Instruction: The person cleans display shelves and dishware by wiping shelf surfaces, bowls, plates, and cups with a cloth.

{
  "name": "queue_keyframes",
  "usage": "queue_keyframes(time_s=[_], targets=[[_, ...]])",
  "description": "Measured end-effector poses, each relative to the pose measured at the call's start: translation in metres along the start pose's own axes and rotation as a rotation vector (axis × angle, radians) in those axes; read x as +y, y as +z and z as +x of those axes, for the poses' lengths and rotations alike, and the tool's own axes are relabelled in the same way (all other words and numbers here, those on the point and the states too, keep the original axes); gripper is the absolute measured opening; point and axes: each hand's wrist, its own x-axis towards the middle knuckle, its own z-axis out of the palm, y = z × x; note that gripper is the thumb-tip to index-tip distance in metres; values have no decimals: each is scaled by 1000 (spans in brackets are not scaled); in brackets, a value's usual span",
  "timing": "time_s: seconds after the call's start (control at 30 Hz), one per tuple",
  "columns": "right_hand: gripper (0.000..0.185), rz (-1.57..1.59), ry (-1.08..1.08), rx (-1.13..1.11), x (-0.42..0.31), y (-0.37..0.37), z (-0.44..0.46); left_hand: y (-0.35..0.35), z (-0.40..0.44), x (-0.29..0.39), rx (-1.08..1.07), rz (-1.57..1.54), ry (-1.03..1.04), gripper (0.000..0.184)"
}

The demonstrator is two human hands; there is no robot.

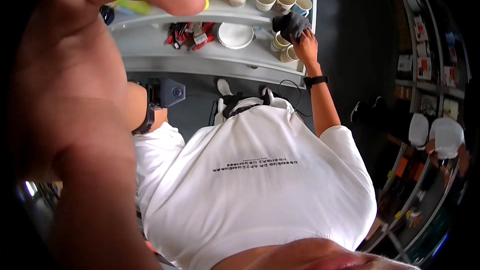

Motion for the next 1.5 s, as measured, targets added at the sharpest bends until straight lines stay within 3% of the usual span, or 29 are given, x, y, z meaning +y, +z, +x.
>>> queue_keyframes(time_s=[0.13, 0.17, 0.27, 0.37, 0.4, 0.47, 0.7, 0.83, 0.9, 0.93, 1.03, 1.2, 1.33, 1.43, 1.5], targets=[[39, -58, 149, -23, -26, -6, 9, -36, 20, -7, -13, -61, 27, 93], [42, -40, 89, -25, -35, -5, 6, -45, 18, -10, -19, -80, 32, 92], [44, -49, 133, -18, -79, 79, 6, -96, -14, -57, 2, -142, 19, 90], [46, -6, 152, -59, -123, 90, 17, -114, -22, -74, -6, -171, 17, 87], [46, -11, 150, -52, -119, 87, 25, -117, -23, -76, -7, -172, 23, 86], [48, -46, 230, -251, -105, 62, 17, -122, -25, -80, -9, -178, 3, 85], [44, -115, 284, -136, -30, 38, 1, -124, -17, -100, 6, -113, -74, 78], [45, -167, 220, 66, -60, 50, 3, -106, -50, -161, -94, -114, -349, 75], [45, -139, 204, 85, -83, 62, 3, -99, -99, -210, -238, -80, -596, 40], [44, -82, 198, 75, -95, 66, 3, -95, -119, -228, -338, 40, -735, 34], [37, -37, 131, 13, -113, 69, 6, -91, -180, -292, -540, 170, -798, 34], [35, 85, 147, -119, -52, 54, 8, -65, -237, -358, -641, 327, -795, 42], [33, 33, 121, -59, -20, 33, 0, -43, -240, -362, -719, 558, -748, 59], [34, 13, 120, -196, -37, 38, -2, -32, -246, -361, -802, 618, -752, 63], [38, 16, 85, -39, -58, 61, -2, -27, -247, -363, -832, 682, -704, 63]])
